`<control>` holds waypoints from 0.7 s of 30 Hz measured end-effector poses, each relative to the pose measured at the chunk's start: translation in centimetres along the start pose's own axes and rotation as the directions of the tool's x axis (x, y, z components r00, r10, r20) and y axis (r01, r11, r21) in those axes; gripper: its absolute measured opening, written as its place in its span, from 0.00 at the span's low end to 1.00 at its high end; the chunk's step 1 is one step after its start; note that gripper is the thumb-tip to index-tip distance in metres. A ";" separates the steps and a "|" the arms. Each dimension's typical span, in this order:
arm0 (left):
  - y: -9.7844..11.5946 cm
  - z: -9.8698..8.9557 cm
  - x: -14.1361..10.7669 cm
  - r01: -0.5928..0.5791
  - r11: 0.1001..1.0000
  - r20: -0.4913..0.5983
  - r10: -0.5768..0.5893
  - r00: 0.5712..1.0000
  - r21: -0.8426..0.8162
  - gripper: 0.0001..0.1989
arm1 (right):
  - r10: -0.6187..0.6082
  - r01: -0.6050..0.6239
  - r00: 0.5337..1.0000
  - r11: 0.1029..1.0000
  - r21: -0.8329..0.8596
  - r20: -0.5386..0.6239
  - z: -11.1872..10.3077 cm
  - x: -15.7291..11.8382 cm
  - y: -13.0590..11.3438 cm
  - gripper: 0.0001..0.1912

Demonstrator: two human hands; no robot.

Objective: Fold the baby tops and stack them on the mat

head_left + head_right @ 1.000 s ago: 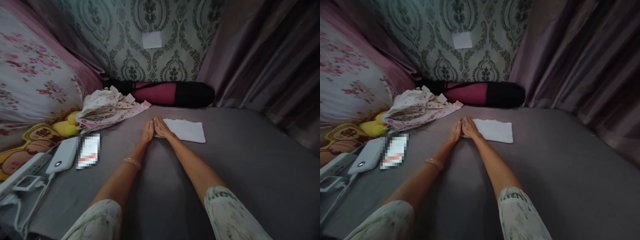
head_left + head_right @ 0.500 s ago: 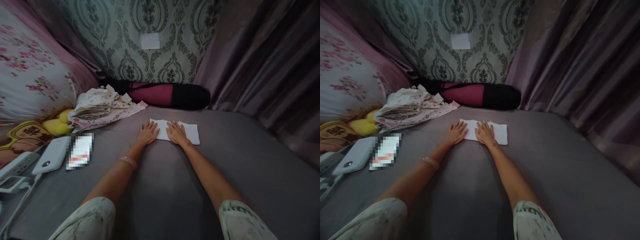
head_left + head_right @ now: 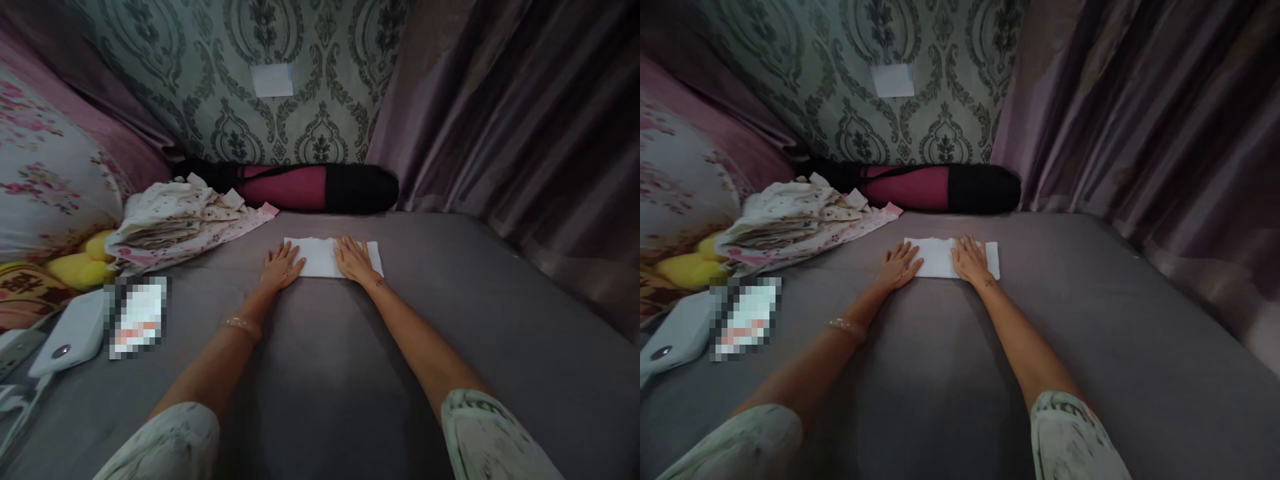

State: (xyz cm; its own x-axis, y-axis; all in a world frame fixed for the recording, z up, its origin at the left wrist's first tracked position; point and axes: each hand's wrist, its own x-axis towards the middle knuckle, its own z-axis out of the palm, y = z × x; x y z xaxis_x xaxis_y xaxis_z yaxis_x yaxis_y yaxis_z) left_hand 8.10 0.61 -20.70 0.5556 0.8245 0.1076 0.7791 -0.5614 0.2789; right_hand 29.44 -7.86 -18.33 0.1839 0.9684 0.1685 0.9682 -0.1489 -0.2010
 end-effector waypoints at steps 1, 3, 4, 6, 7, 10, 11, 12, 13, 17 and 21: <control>0.0 0.0 0.0 -0.002 1.000 0.000 0.002 1.000 0.004 0.32 | 0.012 -0.012 1.000 1.000 -0.007 0.006 0.1 -0.2 0.4 0.29; 0.1 0.0 0.0 0.004 1.000 0.010 -0.004 1.000 0.013 0.32 | 0.021 -0.020 0.999 1.000 -0.012 0.030 0.5 -0.6 1.1 0.29; 0.1 0.0 0.1 0.009 1.000 0.015 -0.009 1.000 0.018 0.32 | 0.020 -0.020 0.999 1.000 -0.013 0.037 0.7 -0.7 1.3 0.29; 0.1 0.1 0.2 0.019 0.999 0.024 -0.020 1.000 0.028 0.32 | 0.021 -0.020 0.999 1.000 -0.018 0.031 1.2 -0.8 1.4 0.29; 0.1 0.1 0.2 0.023 0.999 0.029 -0.024 0.999 0.032 0.33 | 0.023 -0.023 0.999 0.999 -0.022 0.021 1.4 -0.8 1.4 0.29; 0.2 0.1 0.1 0.020 0.999 0.032 -0.022 0.999 0.040 0.33 | 0.027 -0.027 1.000 0.999 -0.028 0.015 1.6 -0.7 1.3 0.29; 0.2 0.1 0.1 0.020 0.999 0.035 -0.022 0.999 0.042 0.33 | 0.028 -0.028 0.999 0.999 -0.025 0.022 1.6 -0.6 1.3 0.29; 0.2 -0.1 0.1 0.021 0.999 0.045 -0.023 0.999 0.042 0.33 | 0.030 -0.029 0.999 0.999 -0.017 0.037 1.5 -0.5 1.4 0.29; 0.2 -0.3 0.2 0.027 0.999 0.061 -0.029 0.998 0.042 0.33 | 0.032 -0.031 0.998 1.000 -0.002 0.063 1.3 -0.4 1.4 0.29; 0.5 -1.5 1.0 0.023 0.997 0.158 -0.035 0.987 0.079 0.33 | 0.047 -0.063 0.984 0.993 0.095 0.169 0.2 0.1 2.2 0.30; 1.5 -2.2 2.4 -0.082 0.982 0.072 0.071 0.995 0.168 0.29 | 0.077 -0.080 0.993 0.996 0.037 0.095 -0.6 0.1 3.5 0.30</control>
State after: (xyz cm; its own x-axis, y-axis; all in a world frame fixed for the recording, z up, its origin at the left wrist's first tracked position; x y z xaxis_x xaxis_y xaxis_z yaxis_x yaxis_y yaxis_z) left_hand 10.00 1.91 -17.91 0.6291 0.7752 0.0583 0.7683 -0.6314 0.1049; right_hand 32.92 -8.44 -18.49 0.2407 0.9687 0.0603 0.9434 -0.2189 -0.2490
